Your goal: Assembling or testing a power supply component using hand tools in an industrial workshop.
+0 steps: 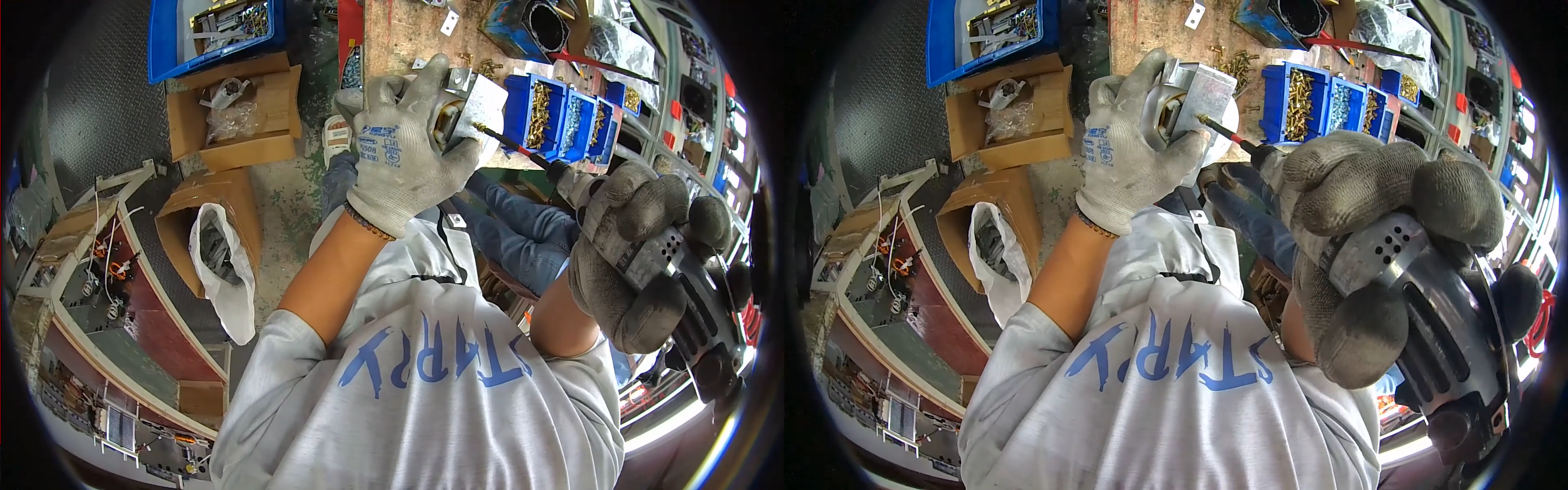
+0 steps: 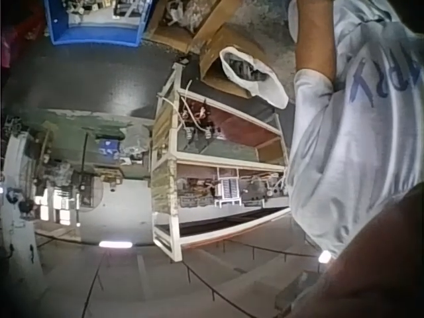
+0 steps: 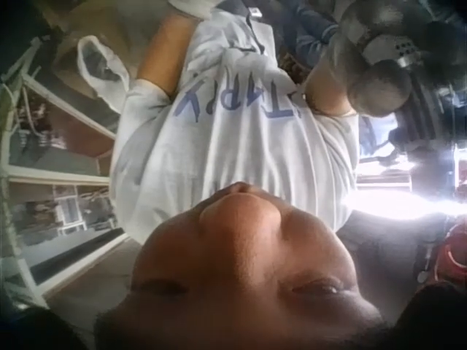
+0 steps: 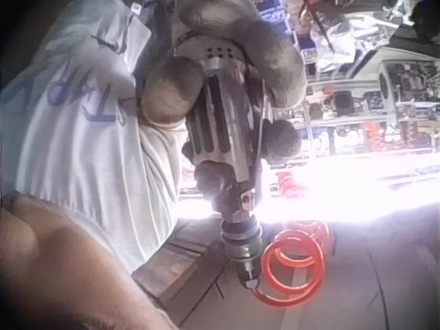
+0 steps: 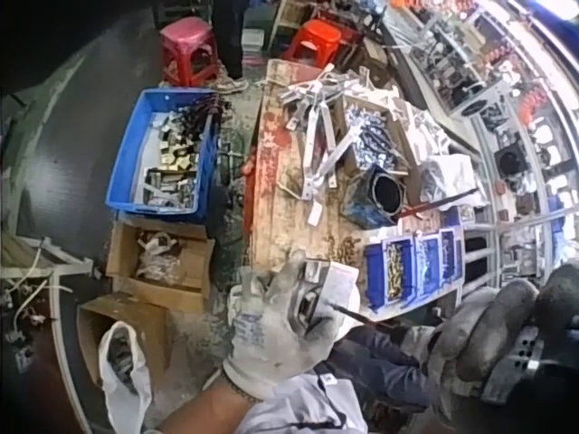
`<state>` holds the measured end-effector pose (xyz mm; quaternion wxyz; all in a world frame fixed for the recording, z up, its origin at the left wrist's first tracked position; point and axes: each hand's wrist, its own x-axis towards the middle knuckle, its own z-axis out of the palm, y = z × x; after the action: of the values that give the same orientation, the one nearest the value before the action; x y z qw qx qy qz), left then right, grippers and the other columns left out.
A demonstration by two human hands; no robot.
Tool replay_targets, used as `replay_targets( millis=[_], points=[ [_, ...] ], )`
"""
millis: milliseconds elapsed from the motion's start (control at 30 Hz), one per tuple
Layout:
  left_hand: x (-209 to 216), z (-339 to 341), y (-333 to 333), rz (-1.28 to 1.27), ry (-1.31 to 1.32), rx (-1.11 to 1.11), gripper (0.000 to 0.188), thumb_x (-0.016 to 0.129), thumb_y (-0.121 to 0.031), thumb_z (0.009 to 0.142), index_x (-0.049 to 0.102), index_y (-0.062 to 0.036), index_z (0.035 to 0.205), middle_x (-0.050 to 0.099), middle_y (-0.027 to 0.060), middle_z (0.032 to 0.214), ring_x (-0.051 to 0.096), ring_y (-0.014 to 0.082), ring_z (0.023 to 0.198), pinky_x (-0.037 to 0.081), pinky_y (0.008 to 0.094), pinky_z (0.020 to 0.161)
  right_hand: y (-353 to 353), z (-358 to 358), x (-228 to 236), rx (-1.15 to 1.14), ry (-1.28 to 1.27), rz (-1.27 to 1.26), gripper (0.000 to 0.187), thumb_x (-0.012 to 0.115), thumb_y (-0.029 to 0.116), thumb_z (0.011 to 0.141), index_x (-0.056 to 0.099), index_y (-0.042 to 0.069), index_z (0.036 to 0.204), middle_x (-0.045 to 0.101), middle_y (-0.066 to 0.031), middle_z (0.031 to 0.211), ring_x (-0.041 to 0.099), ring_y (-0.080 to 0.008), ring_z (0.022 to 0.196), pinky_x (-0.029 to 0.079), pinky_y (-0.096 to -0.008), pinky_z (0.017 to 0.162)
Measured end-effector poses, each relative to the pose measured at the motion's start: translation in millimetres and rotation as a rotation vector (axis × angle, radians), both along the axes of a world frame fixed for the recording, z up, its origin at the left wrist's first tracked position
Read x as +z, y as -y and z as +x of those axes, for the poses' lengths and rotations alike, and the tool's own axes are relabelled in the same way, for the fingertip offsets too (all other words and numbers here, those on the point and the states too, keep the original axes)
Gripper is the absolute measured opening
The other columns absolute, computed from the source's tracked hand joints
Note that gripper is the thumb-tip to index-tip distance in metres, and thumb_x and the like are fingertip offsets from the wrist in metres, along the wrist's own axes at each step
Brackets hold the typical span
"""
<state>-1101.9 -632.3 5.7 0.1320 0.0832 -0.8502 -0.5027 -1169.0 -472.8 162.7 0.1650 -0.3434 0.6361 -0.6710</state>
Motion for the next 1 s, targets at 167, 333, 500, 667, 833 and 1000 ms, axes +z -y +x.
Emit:
replay_targets(
  millis=[167,333,500,667,833,1000],
  points=[
    [0,-2,-2,-0.060,-0.029,-0.032,0.084,0.081,-0.027,0.062,0.048,0.0030,0.133,0.059,0.0212,0.105,0.056,0.0310,0.099,0.052,0.0397,0.085,-1,-21,2,0.256,0.053,0.004,0.053,0.065,0.037,0.086,0.047,0.015,0.131,0.051,-0.0074,0.087,0.052,-0.0225,0.077,0.046,-0.0454,0.067],
    [-2,-1,-4,0.122,0.037,0.009,0.088,0.082,-0.029,0.061,0.047,0.0010,0.135,0.048,0.0216,0.109,0.056,0.0291,0.098,0.053,0.0386,0.087,-2,-6,9,0.088,0.159,-0.086,0.050,0.064,0.035,0.088,0.048,0.015,0.131,0.049,-0.0060,0.087,0.049,-0.0219,0.083,0.044,-0.0440,0.073],
    [11,-1,3,-0.023,0.056,0.021,0.082,0.081,-0.025,0.061,0.050,0.0009,0.132,0.059,0.0197,0.103,0.056,0.0307,0.096,0.052,0.0419,0.078,-13,17,54,-0.148,0.190,-0.144,0.033,0.068,0.027,0.081,0.059,0.012,0.109,0.051,-0.0020,0.089,0.044,-0.0199,0.089,0.037,-0.0372,0.070],
    [43,43,29,0.384,0.040,0.155,0.063,0.065,-0.015,0.080,0.043,0.0051,0.135,0.059,0.0145,0.105,0.057,0.0225,0.092,0.051,0.0367,0.082,-31,21,61,-0.244,0.117,-0.181,0.046,0.067,0.026,0.083,0.053,0.013,0.125,0.049,-0.0008,0.080,0.046,-0.0175,0.080,0.043,-0.0313,0.064],
    [26,95,50,1.435,0.484,0.272,0.044,0.041,0.005,0.090,0.042,0.0054,0.134,0.060,0.0133,0.110,0.060,0.0162,0.092,0.051,0.0265,0.082,-27,30,45,-0.353,0.158,-0.297,0.053,0.064,0.024,0.086,0.049,0.011,0.135,0.047,-0.0016,0.071,0.048,-0.0148,0.071,0.047,-0.0228,0.057],
    [93,98,27,1.267,0.567,0.115,0.041,0.041,0.009,0.090,0.045,0.0057,0.130,0.059,0.0203,0.123,0.064,0.0183,0.103,0.053,0.0270,0.085,-31,36,41,-0.330,0.329,-0.418,0.053,0.069,0.028,0.087,0.045,0.012,0.131,0.049,-0.0006,0.070,0.048,-0.0122,0.069,0.046,-0.0198,0.056]
  ],
)
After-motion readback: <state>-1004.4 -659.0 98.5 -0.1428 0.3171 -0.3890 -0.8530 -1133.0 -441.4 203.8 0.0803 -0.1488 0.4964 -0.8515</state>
